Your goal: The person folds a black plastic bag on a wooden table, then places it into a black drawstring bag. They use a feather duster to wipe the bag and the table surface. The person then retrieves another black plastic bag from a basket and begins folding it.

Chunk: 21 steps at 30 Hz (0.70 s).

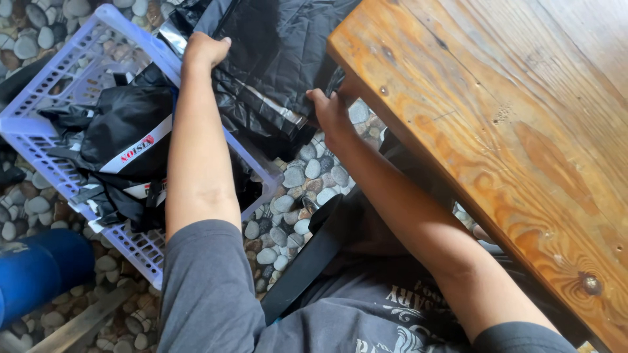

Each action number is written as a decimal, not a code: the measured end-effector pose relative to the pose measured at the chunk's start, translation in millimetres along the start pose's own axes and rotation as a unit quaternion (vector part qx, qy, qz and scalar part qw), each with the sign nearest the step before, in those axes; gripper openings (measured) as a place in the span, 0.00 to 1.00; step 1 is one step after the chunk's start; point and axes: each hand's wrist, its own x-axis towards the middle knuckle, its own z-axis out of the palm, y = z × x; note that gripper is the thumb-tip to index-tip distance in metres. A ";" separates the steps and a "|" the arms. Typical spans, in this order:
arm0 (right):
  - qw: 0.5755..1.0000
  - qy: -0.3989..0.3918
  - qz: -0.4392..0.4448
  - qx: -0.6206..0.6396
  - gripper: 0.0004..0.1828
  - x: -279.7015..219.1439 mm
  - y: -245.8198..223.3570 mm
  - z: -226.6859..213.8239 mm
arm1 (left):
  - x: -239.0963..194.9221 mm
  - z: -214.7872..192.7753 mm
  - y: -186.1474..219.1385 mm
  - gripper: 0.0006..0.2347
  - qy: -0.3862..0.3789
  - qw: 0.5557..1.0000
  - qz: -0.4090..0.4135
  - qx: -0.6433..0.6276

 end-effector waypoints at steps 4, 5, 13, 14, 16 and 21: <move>0.999 -0.009 0.009 -0.035 0.34 -2.1 -1.2 -3.1 | -15.1 -23.8 8.0 0.31 0.027 0.998 0.055 -0.007; 0.999 -0.009 0.011 -0.034 0.34 -1.7 0.6 -3.7 | -22.7 -30.9 11.0 0.31 0.025 0.998 0.055 -0.005; 0.999 -0.018 0.029 0.005 0.45 -10.2 -2.9 -6.3 | -63.2 -61.6 23.7 0.39 -0.076 0.990 -0.031 -0.118; 0.999 -0.018 0.029 0.004 0.45 -9.5 -1.2 -6.7 | -57.1 -59.8 20.1 0.39 -0.077 0.990 -0.032 -0.118; 0.998 -0.036 0.007 0.046 0.43 -7.1 0.8 -6.8 | -43.1 -57.3 14.0 0.35 -0.014 0.992 0.004 -0.128; 0.998 -0.033 0.027 0.044 0.29 -14.3 -5.7 -10.2 | -69.3 -81.8 28.2 0.28 0.001 0.983 0.108 -0.149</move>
